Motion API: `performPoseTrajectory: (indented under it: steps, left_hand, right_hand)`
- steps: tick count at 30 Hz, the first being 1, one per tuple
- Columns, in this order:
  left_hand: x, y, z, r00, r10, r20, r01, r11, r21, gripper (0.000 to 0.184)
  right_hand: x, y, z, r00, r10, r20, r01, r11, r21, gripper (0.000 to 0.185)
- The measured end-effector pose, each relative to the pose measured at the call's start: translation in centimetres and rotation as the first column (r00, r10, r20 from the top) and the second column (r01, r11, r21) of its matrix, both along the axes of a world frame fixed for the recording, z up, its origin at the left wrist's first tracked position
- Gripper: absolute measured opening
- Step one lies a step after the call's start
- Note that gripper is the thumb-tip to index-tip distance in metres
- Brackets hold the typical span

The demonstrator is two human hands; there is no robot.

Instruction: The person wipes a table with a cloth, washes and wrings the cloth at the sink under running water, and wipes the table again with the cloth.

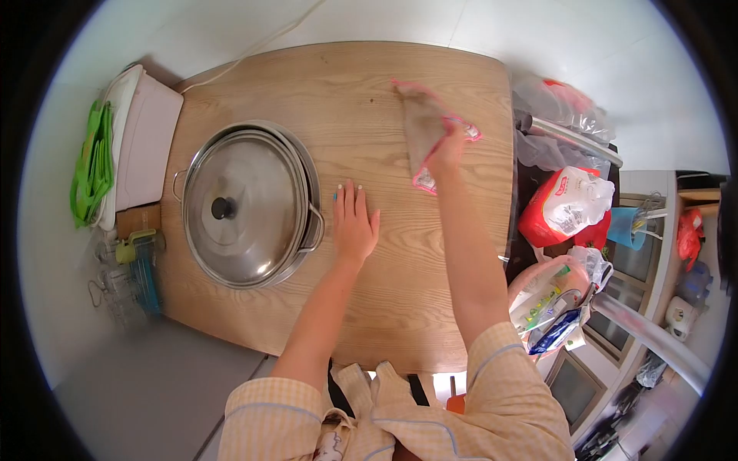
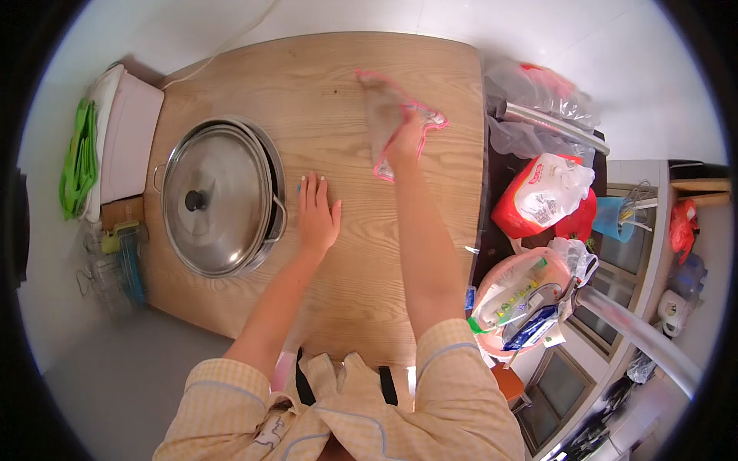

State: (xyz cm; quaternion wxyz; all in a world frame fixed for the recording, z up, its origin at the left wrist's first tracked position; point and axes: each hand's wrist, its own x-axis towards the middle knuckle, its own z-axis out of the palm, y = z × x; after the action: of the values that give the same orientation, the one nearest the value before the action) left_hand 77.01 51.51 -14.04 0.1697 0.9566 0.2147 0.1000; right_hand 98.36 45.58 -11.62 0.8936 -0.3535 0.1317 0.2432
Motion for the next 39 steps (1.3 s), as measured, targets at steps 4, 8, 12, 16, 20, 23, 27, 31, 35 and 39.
performPoseTrajectory:
  steps: [4, 8, 12, 16, 20, 23, 27, 31, 35, 39]
  left_hand:
    - [0.0, 0.0, -0.3, 1.0, 0.002, 0.011, -0.003, 0.999, 0.037, 0.044]
    - [-0.1, 0.1, -0.9, 1.0, -0.003, 0.01, 0.003, 1.0, 0.019, 0.047]
    - [-0.1, 0.1, -0.9, 0.999, 0.005, 0.037, -0.006, 1.0, 0.029, 0.047]
    - [0.0, 0.2, -1.1, 0.998, 0.001, 0.056, -0.003, 1.0, 0.029, 0.046]
    - [0.1, 0.2, -0.9, 1.0, 0.015, 0.025, -0.015, 1.0, 0.004, 0.046]
    - [-0.2, 0.2, -0.7, 1.0, 0.0, 0.018, 0.0, 1.0, 0.029, 0.045]
    - [0.0, 0.2, -0.7, 0.997, -0.016, 0.075, 0.014, 0.999, 0.029, 0.045]
    - [0.0, 0.2, -0.2, 1.0, -0.016, 0.024, 0.016, 1.0, -0.006, 0.045]
    - [0.1, 0.3, 0.0, 1.0, -0.014, 0.002, 0.014, 1.0, -0.004, 0.047]
    - [0.1, 0.3, 0.3, 0.999, -0.021, -0.028, 0.02, 0.999, -0.029, 0.049]
  right_hand:
    - [-0.8, -6.7, 7.3, 0.99, -0.087, 0.113, 0.059, 0.972, 0.228, 0.045]
    - [-5.3, -12.7, 12.2, 0.959, -0.279, 0.045, 0.28, 0.959, -0.029, 0.045]
    - [-12.8, -15.7, 12.6, 0.902, -0.416, 0.113, 0.431, 0.869, -0.242, 0.046]
    - [-17.1, -18.8, 1.8, 0.72, 0.574, 0.389, 0.43, 0.071, -0.9, 0.06]
    - [-17.3, -17.1, -1.5, 0.71, 0.703, 0.032, 0.509, -0.481, -0.713, 0.073]
    - [-13.1, -16.0, -2.3, 0.701, 0.697, 0.153, 0.581, -0.433, -0.689, 0.072]
    - [-5.3, -13.9, -3.3, 0.707, 0.681, 0.192, 0.606, -0.443, -0.661, 0.071]
    - [3.7, -10.7, -4.0, 0.652, 0.712, 0.259, 0.675, -0.391, -0.625, 0.069]
    - [12.4, -6.7, -5.1, 0.61, 0.738, 0.288, 0.732, -0.385, -0.562, 0.066]
    - [17.2, -3.2, -5.7, 0.559, 0.783, 0.273, 0.745, -0.33, -0.579, 0.061]
